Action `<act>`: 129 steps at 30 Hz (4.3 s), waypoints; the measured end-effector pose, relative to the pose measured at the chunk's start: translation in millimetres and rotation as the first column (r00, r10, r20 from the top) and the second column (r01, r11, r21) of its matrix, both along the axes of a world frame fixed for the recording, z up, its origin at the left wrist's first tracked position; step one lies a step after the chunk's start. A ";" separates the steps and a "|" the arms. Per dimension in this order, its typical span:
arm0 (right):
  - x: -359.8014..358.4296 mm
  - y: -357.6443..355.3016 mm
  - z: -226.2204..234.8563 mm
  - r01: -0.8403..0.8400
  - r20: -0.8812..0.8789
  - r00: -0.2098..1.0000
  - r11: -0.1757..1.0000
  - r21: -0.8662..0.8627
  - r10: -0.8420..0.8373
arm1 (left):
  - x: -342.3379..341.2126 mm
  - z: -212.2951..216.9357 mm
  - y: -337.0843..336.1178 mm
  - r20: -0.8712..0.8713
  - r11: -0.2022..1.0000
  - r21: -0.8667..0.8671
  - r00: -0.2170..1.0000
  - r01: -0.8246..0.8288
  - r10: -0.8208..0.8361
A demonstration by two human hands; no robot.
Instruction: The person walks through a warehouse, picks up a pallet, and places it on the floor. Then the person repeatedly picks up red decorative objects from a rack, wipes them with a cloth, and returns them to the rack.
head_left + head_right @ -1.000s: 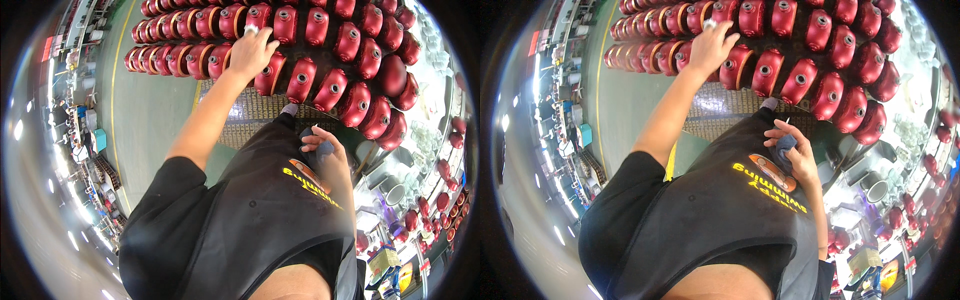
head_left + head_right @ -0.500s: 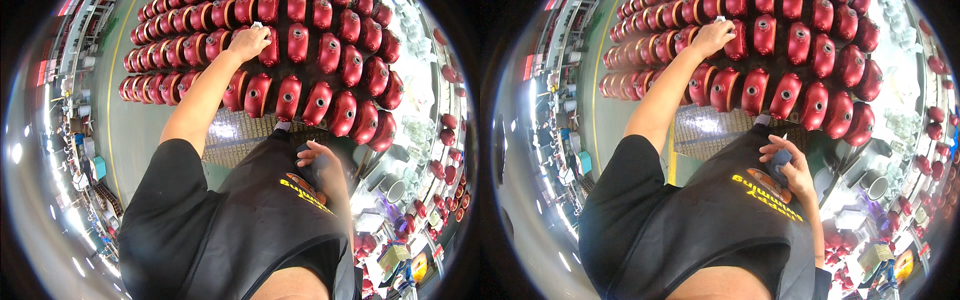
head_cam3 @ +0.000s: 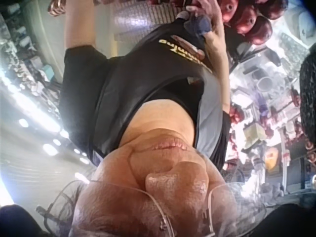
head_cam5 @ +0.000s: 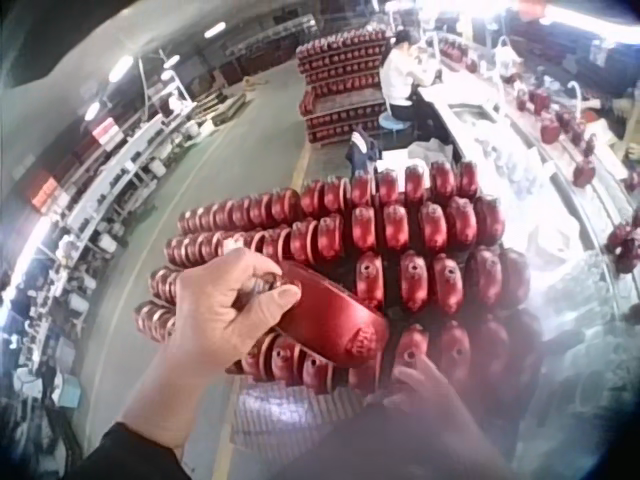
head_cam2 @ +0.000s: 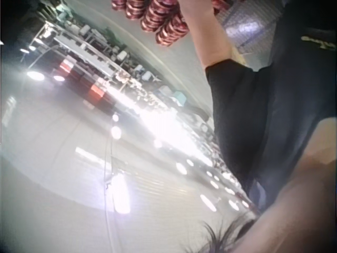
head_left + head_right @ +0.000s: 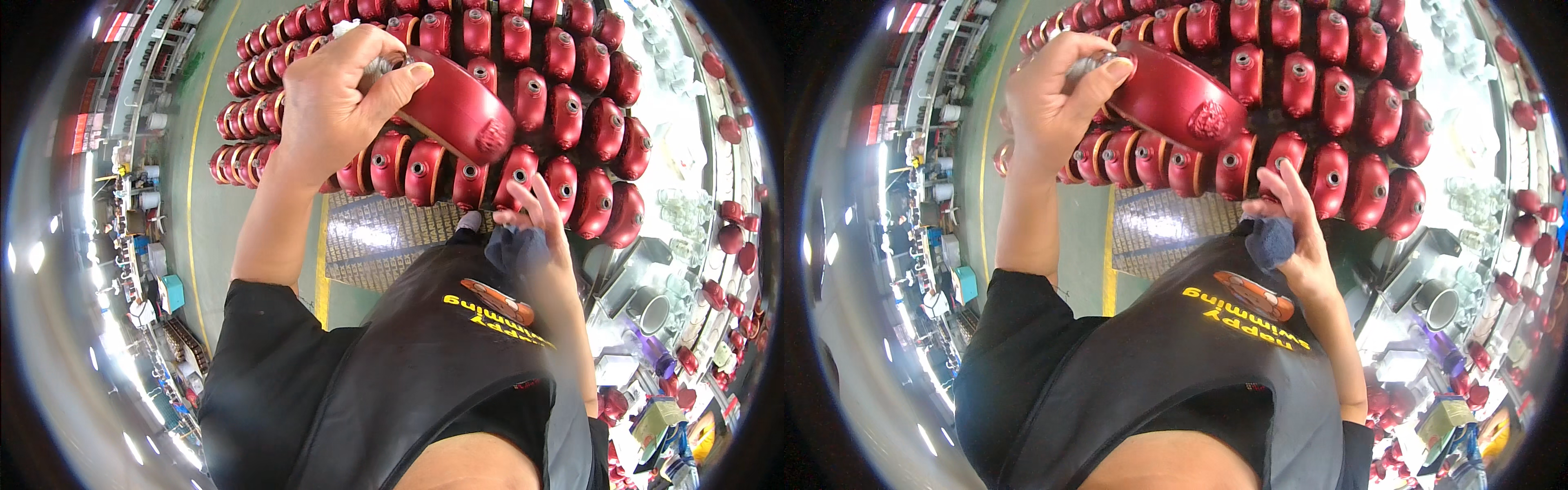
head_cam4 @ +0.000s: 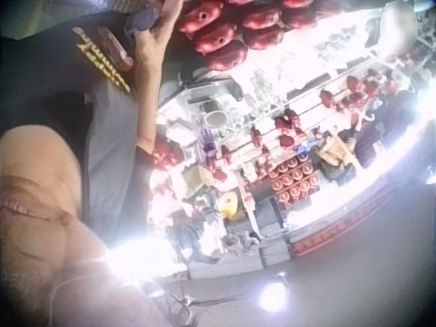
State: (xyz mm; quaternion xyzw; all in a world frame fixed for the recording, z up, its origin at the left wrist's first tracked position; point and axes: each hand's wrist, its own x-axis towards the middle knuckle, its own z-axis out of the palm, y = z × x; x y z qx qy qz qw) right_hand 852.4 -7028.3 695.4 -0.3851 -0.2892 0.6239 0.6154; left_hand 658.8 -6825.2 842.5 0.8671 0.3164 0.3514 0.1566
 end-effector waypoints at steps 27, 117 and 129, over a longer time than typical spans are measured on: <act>27.2 -48.5 -22.9 0.150 -0.575 0.763 0.946 -0.288 -0.296 | 64.3 -67.8 -44.0 0.361 0.471 -0.803 0.927 0.364 -0.101; 0.8 -20.2 -26.7 -0.191 -0.119 0.980 0.927 -0.321 0.161 | -127.6 -239.0 140.4 -0.420 0.875 0.082 0.779 -0.478 0.465; -19.0 12.4 -11.0 -0.395 -0.203 0.910 0.903 -0.168 0.361 | -141.0 -70.4 51.1 0.269 0.861 -0.340 0.839 -0.377 0.474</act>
